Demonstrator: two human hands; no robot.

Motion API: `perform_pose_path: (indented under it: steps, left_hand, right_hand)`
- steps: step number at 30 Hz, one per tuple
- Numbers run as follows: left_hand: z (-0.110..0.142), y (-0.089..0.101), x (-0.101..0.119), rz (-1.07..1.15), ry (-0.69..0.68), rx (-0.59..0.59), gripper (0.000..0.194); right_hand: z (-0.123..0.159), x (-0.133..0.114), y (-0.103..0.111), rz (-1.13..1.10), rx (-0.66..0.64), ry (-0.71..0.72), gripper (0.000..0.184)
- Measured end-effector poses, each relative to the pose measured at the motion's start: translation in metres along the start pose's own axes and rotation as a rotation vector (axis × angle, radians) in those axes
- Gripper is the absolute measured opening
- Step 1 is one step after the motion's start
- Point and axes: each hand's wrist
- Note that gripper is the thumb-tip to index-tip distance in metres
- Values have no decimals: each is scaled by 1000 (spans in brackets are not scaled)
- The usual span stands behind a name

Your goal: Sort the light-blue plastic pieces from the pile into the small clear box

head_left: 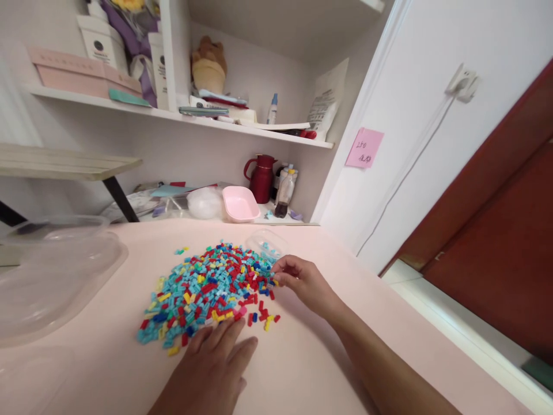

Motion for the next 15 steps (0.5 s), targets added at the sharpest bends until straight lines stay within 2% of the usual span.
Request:
perform_pose_path:
  steps: [7,10,13,15]
  left_hand:
    - [-5,0,6,-8,31,30,60]
    - [-4,-2,3,8,3,37,59]
    - [-4,-5,0,16,15,69,59]
    - [-5,-5,-2,20,12,75,58]
  right_hand:
    - [-19,11,10,31,414,98,22]
    - [-28,16,15,77,461,128,29]
    - [-28,17,19,16,491,150,40]
    - [-23,13,23,-5,481,148,38]
Point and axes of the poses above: each hand's wrist, its own z-axis away from the middle knuckle, its own y-axis out of the back of the hand, x = y × z, and after that the axes turned 5 degrees about -z, right-handed
